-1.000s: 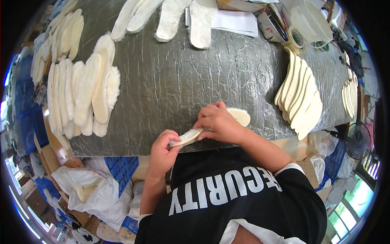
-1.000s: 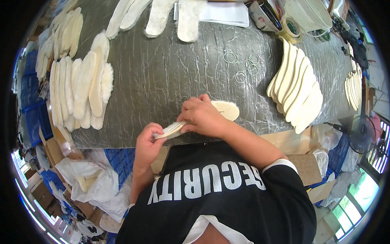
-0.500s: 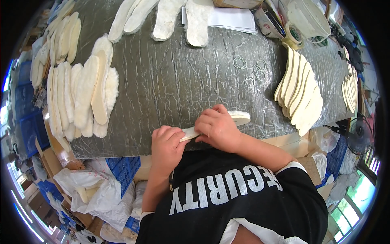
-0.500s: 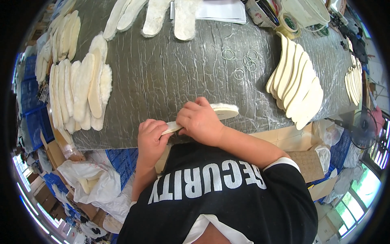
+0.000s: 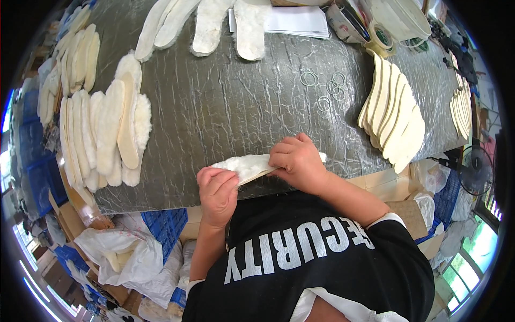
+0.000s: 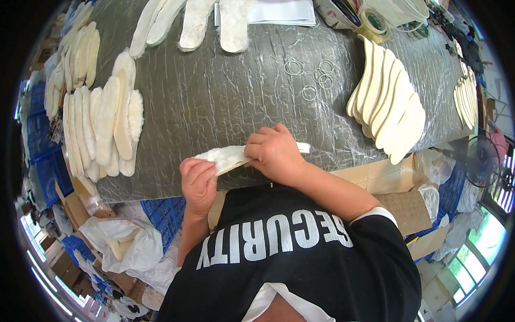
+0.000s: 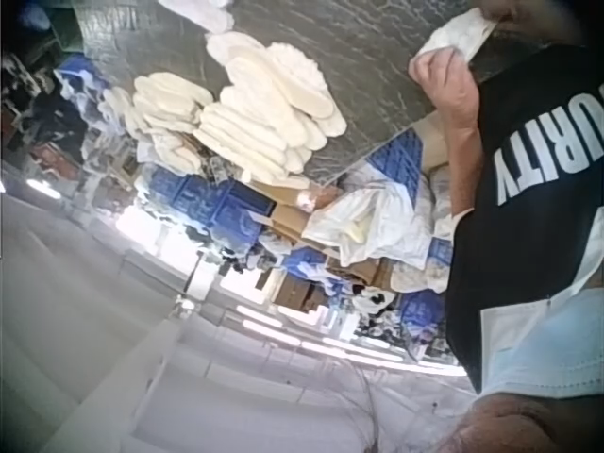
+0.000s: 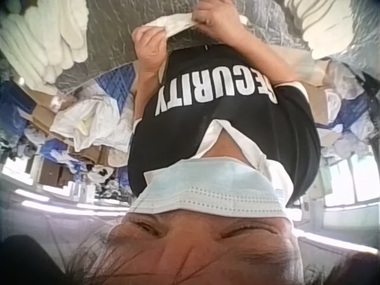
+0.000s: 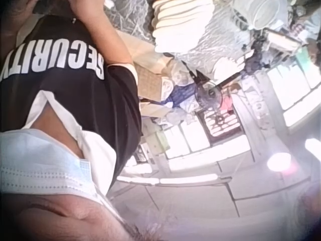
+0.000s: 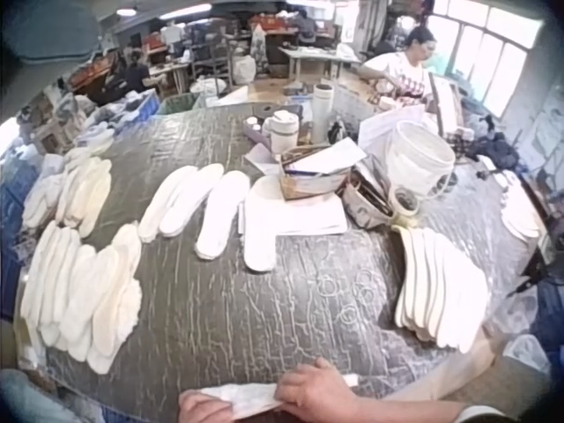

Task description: Applying a fuzzy lining to a shoe insole component by hand.

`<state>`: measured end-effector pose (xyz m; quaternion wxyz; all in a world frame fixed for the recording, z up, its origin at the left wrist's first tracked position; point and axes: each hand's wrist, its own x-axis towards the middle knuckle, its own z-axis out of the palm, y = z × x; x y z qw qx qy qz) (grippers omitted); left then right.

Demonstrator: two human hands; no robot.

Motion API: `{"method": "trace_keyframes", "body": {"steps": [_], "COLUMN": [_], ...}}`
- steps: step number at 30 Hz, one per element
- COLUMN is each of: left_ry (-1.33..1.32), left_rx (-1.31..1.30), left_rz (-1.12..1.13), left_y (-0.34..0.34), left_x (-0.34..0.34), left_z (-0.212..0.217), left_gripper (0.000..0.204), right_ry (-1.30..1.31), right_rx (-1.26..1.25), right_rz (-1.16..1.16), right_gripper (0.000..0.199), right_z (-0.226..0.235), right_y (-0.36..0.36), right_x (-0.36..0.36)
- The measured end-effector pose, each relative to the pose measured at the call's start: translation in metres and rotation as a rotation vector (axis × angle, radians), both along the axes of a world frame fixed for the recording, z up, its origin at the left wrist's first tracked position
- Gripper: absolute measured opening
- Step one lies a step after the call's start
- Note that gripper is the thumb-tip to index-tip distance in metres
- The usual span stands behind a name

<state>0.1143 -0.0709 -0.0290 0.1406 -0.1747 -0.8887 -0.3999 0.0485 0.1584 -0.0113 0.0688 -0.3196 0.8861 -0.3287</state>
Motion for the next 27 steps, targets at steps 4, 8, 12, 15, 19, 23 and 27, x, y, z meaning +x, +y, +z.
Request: {"method": "trace_keyframes", "body": {"steps": [4,8,12,15,19,23,27], "left_ry": [-0.043,-0.155,-0.163,-0.116,-0.082,-0.068,-0.074], "left_rx": [-0.153,-0.378,-0.383,-0.356,-0.297,-0.314,-0.297], "left_rz": [0.037,0.147,-0.046,-0.037,-0.014,-0.015,-0.011], "left_y": [0.008,0.044,0.043,0.042,0.039,0.041,0.042], "left_x": [-0.002,-0.013,-0.012,-0.011,-0.013,-0.014,-0.014], "left_z": [0.015,0.044,0.023,0.013,0.012,0.013,0.015], "left_gripper": [0.022,0.016,0.015,0.013,0.014,0.014,0.015], "right_ry": [0.174,0.212,0.300,0.218,0.088,0.037,0.111], "right_rx": [0.007,0.053,0.050,0.029,-0.038,-0.070,-0.078], "right_rz": [0.006,0.039,0.020,-0.005,-0.067,-0.075,-0.052], "right_gripper": [0.015,0.023,0.012,0.019,0.026,0.027,0.025], "right_z": [-0.006,-0.008,-0.010,-0.007,-0.005,-0.010,-0.012], "right_y": [0.000,-0.001,-0.007,-0.004,0.009,0.014,0.016], "right_x": [0.005,0.013,0.012,0.010,0.009,0.010,0.011]}}
